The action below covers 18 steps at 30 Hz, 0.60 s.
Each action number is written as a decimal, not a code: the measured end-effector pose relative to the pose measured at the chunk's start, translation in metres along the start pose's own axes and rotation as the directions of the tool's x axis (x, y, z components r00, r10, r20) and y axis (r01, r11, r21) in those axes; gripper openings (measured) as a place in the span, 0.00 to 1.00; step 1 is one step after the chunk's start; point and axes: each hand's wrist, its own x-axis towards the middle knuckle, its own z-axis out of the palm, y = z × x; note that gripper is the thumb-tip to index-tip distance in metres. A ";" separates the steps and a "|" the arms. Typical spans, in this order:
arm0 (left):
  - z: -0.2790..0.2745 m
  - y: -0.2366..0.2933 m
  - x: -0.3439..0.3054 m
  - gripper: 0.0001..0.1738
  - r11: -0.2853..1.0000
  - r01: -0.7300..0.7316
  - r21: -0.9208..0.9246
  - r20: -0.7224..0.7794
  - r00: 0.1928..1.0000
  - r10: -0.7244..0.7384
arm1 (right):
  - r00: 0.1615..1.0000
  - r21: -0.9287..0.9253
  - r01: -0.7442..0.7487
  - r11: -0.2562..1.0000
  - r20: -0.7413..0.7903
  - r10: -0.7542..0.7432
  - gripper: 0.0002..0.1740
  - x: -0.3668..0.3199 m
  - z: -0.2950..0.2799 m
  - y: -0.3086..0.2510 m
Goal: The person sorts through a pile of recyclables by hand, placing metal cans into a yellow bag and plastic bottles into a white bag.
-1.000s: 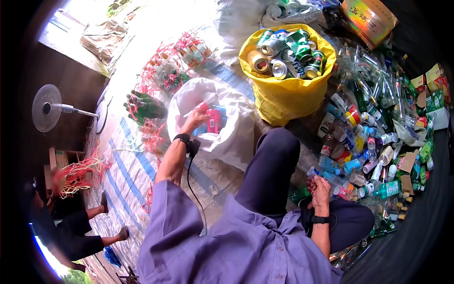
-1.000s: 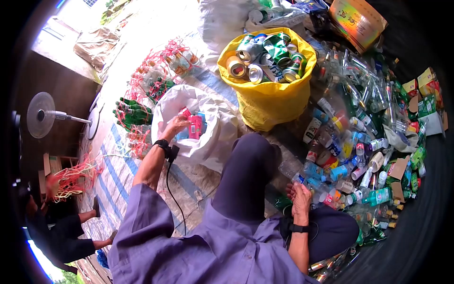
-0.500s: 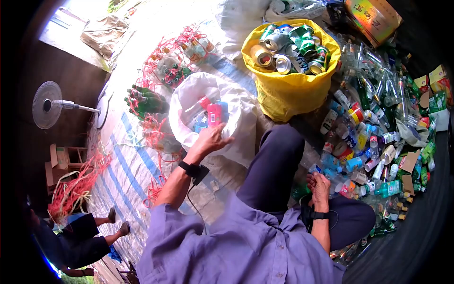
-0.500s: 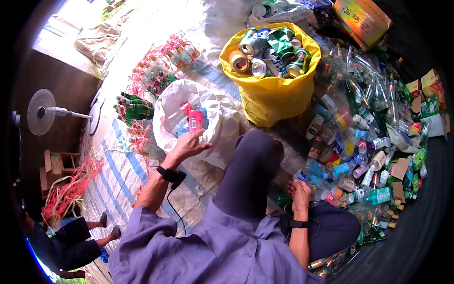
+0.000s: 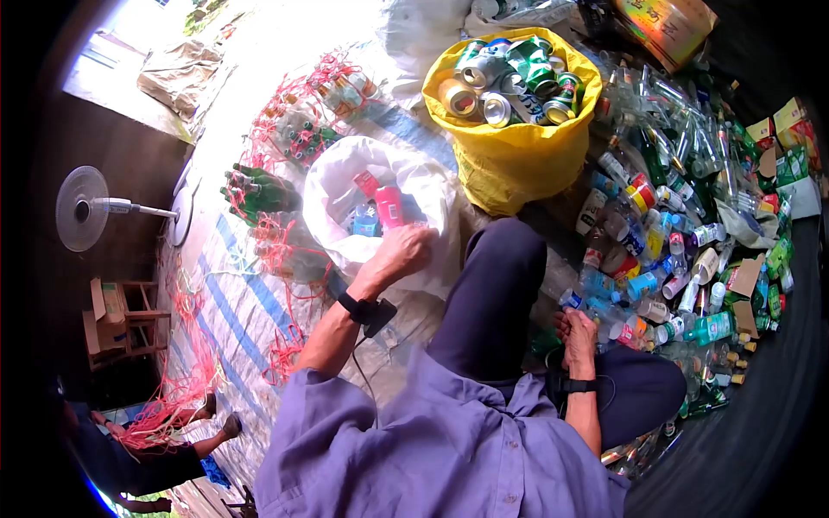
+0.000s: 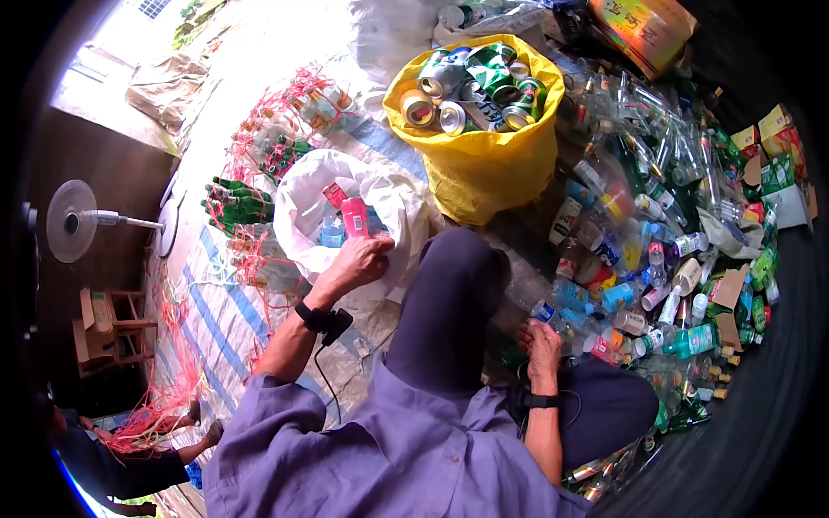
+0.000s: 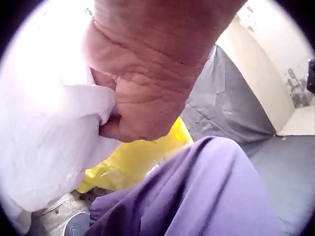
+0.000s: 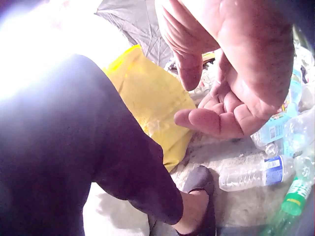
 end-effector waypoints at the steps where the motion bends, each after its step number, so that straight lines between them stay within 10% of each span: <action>1: 0.003 -0.002 0.001 0.05 0.999 0.036 0.005 0.060 0.998 -0.036 | 1.000 0.001 -0.002 1.000 0.013 0.002 0.16 0.001 -0.001 0.002; 8: -0.026 0.023 0.012 0.23 0.959 0.226 -0.171 0.062 0.974 -0.218 | 1.000 0.016 -0.003 1.000 -0.015 0.004 0.14 -0.001 0.003 0.005; 12: -0.007 0.002 0.001 0.25 0.998 0.018 -0.064 -0.258 0.965 -0.033 | 1.000 -0.017 0.016 1.000 0.025 -0.016 0.17 0.007 -0.007 0.014; 14: -0.009 0.006 -0.001 0.23 0.974 0.192 -0.122 -0.131 0.969 -0.208 | 1.000 -0.050 0.026 0.998 0.000 -0.026 0.17 0.006 -0.008 0.016; 16: 0.001 -0.007 -0.004 0.22 1.000 0.010 0.010 -0.211 0.977 -0.007 | 0.999 -0.032 0.011 0.999 -0.032 -0.012 0.16 0.000 -0.002 0.015; 18: -0.008 0.011 -0.001 0.20 0.970 0.217 -0.106 -0.139 0.963 -0.230 | 0.999 -0.018 -0.002 1.000 -0.039 0.001 0.16 0.006 -0.003 0.021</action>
